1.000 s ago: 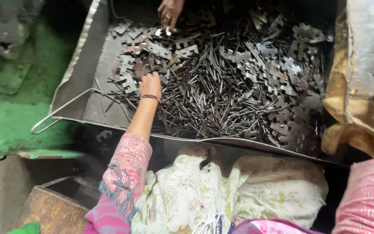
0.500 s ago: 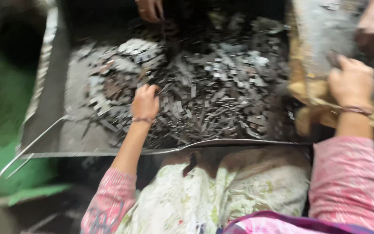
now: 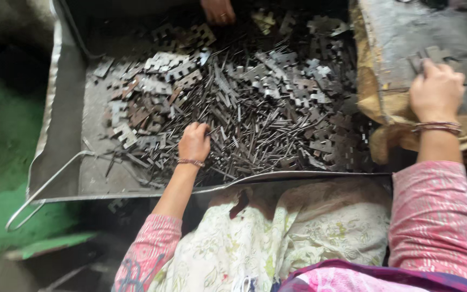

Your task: The person repeatedly picks small metal brackets and pins from a bin, inserts the pins into the brackets, and places the assembled units into a sack. The hands work continuously over a large pile of parts in a workshop setting.

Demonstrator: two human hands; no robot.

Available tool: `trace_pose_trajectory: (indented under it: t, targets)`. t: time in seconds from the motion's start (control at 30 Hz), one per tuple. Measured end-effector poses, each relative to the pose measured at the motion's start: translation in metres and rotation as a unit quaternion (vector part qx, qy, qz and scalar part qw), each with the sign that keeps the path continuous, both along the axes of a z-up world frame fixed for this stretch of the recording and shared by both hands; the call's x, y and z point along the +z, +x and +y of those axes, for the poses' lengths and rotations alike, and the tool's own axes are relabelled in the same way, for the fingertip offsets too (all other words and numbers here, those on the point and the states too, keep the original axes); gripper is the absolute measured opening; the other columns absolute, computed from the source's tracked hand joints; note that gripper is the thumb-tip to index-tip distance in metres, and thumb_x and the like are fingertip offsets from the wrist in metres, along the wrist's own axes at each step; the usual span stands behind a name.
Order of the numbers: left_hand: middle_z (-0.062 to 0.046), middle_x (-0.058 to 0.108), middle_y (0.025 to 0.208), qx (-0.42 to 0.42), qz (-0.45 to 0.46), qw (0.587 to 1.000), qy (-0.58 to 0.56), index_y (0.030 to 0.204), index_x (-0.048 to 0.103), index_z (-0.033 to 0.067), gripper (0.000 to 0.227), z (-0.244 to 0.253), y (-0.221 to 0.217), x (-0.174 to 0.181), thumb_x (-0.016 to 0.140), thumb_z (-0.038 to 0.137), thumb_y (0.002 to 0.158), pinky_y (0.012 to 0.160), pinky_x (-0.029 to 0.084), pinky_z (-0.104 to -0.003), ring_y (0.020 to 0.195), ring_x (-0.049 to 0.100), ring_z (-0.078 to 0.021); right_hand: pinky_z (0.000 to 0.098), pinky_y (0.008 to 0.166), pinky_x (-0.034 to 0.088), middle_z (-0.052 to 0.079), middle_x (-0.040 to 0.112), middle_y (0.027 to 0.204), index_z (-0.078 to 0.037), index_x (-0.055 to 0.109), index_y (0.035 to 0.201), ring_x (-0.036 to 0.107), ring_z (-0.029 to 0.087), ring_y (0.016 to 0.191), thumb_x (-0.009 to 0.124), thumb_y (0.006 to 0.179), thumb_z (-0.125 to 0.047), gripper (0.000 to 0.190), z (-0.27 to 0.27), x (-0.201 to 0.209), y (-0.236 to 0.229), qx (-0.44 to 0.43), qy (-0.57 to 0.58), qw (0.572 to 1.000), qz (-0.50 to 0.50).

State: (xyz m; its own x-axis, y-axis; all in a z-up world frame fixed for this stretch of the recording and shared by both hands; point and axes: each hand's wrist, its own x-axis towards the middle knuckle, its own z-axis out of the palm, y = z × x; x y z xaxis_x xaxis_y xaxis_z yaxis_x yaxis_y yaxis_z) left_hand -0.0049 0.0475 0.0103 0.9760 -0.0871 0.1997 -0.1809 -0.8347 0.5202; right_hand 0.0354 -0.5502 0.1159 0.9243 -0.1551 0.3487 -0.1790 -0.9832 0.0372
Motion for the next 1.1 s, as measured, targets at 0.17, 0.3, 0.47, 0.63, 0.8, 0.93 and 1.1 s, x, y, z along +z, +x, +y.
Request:
trace_pose_trajectory:
  t: [0.17, 0.3, 0.47, 0.63, 0.8, 0.93, 1.1]
  targets:
    - [-0.012, 0.067, 0.101, 0.029, -0.024, 0.997, -0.067, 0.1, 0.065, 0.0095, 0.018, 0.0, 0.001, -0.005, 0.072, 0.009, 0.083, 0.081, 0.054, -0.048, 0.099, 0.065, -0.0359, 0.0515, 0.102, 0.051, 0.023, 0.063, 0.122, 0.0, 0.06, 0.129, 0.063, 0.043, 0.113, 0.053, 0.101, -0.009, 0.03, 0.036, 0.024, -0.016, 0.039, 0.21, 0.976, -0.046]
    - [-0.016, 0.07, 0.093, 0.08, 0.059, 0.985, -0.143, 0.111, 0.064, 0.0086, 0.02, -0.008, 0.005, -0.005, 0.069, 0.011, 0.091, 0.079, 0.054, -0.049, 0.091, 0.068, -0.0385, 0.0413, 0.107, 0.05, 0.015, 0.069, 0.124, -0.004, 0.065, 0.125, 0.064, 0.03, 0.116, 0.058, 0.097, -0.007, 0.028, 0.113, 0.027, -0.025, 0.126, 0.097, 0.974, -0.163]
    - [-0.018, 0.069, 0.09, 0.062, 0.026, 0.99, -0.121, 0.116, 0.068, 0.0125, 0.027, -0.014, 0.004, 0.0, 0.069, 0.01, 0.09, 0.074, 0.055, -0.047, 0.084, 0.068, -0.0388, 0.0431, 0.099, 0.054, 0.013, 0.073, 0.116, -0.007, 0.074, 0.113, 0.067, 0.033, 0.11, 0.067, 0.088, -0.007, 0.027, 0.259, -0.013, -0.045, 0.324, 0.175, 0.93, 0.008]
    - [-0.011, 0.07, 0.094, -0.119, -0.144, 0.982, -0.04, 0.107, 0.071, 0.0098, 0.024, -0.024, 0.029, 0.006, 0.063, 0.0, 0.087, 0.091, 0.054, -0.042, 0.097, 0.066, -0.0307, 0.0431, 0.09, 0.055, 0.013, 0.071, 0.117, -0.008, 0.074, 0.114, 0.067, 0.033, 0.106, 0.069, 0.085, -0.015, 0.03, 0.32, -0.041, -0.092, 0.326, 0.246, 0.897, 0.167]
    - [-0.003, 0.066, 0.089, -0.327, -0.275, 0.891, 0.154, 0.089, 0.068, 0.0107, 0.007, -0.052, 0.07, 0.003, 0.063, 0.011, 0.083, 0.109, 0.047, -0.044, 0.1, 0.062, -0.0224, 0.0415, 0.092, 0.055, 0.013, 0.071, 0.12, -0.007, 0.072, 0.118, 0.067, 0.032, 0.11, 0.067, 0.087, -0.01, 0.031, 0.293, -0.043, -0.126, 0.3, 0.305, 0.893, 0.136]
    - [-0.001, 0.065, 0.088, -0.397, -0.242, 0.84, 0.28, 0.082, 0.066, 0.0136, 0.006, -0.058, 0.088, -0.007, 0.063, 0.016, 0.087, 0.106, 0.046, -0.038, 0.097, 0.061, -0.0207, 0.0411, 0.095, 0.055, 0.014, 0.071, 0.12, -0.007, 0.073, 0.117, 0.068, 0.032, 0.112, 0.066, 0.087, -0.006, 0.031, 0.248, -0.04, -0.14, 0.275, 0.316, 0.905, 0.075]
    - [-0.001, 0.065, 0.089, -0.407, -0.234, 0.836, 0.285, 0.085, 0.066, 0.0128, 0.008, -0.057, 0.094, -0.021, 0.062, 0.017, 0.091, 0.102, 0.047, -0.034, 0.097, 0.061, -0.0192, 0.0395, 0.09, 0.058, 0.014, 0.073, 0.116, -0.008, 0.074, 0.117, 0.073, 0.03, 0.104, 0.062, 0.094, -0.006, 0.026, 0.192, -0.052, -0.137, 0.125, 0.363, 0.92, 0.074]
